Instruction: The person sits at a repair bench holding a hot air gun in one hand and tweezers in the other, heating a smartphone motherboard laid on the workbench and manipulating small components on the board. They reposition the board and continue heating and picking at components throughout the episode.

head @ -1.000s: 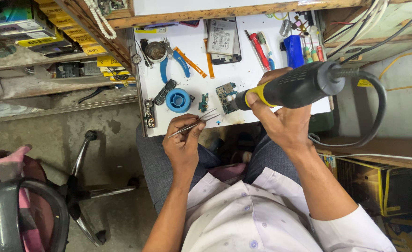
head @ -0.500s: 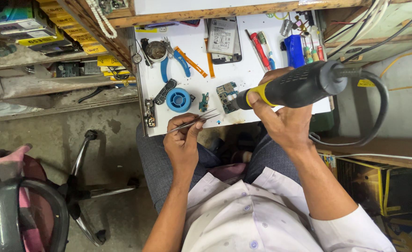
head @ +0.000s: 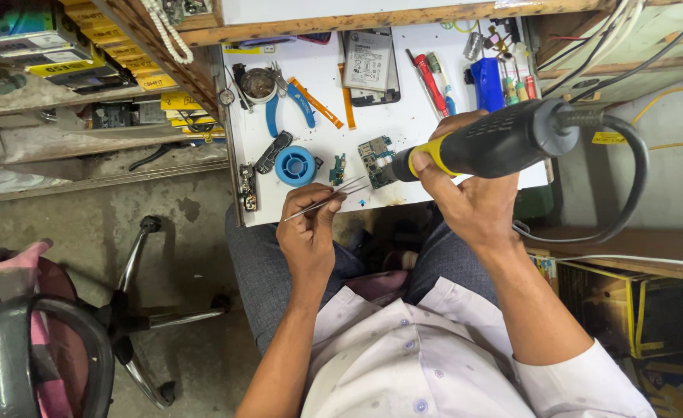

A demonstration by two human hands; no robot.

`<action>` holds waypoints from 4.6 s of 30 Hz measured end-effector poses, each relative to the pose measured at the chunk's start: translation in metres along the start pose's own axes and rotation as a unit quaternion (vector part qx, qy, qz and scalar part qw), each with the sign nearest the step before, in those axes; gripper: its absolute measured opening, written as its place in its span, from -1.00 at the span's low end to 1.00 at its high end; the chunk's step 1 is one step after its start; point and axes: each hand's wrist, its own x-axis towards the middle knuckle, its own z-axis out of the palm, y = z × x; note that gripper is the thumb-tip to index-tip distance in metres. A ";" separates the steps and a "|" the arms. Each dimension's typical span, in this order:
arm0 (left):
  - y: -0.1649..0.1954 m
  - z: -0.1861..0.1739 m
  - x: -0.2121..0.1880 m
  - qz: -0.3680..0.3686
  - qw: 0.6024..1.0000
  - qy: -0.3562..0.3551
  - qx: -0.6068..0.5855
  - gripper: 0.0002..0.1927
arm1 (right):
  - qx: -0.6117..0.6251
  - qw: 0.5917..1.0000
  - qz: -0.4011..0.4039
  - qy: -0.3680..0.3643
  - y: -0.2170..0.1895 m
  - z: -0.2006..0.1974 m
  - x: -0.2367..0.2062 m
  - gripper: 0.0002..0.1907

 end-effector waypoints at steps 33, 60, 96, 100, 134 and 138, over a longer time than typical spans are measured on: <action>0.022 0.010 0.009 0.101 0.977 -0.017 0.187 -0.82 | 0.005 1.000 -0.002 -0.001 -0.001 -0.002 0.003 -0.79; 0.012 0.012 0.011 0.120 0.971 -0.035 0.206 -0.80 | -0.006 1.000 -0.006 0.001 0.001 -0.002 0.001 -0.77; 0.016 0.012 0.013 0.088 0.978 -0.032 0.187 -0.83 | 0.001 1.000 -0.006 0.003 0.002 -0.001 -0.001 -0.77; 0.016 0.012 0.013 0.072 0.981 -0.025 0.178 -0.83 | 0.009 1.000 -0.004 0.002 0.002 -0.001 -0.001 -0.77; 0.011 0.008 0.011 0.090 0.980 -0.033 0.175 -0.81 | -0.010 1.000 -0.013 0.007 0.003 -0.001 -0.002 -0.76; 0.013 0.006 0.011 0.104 0.975 -0.026 0.193 -0.80 | -0.003 1.000 0.003 0.003 0.002 -0.003 -0.001 -0.78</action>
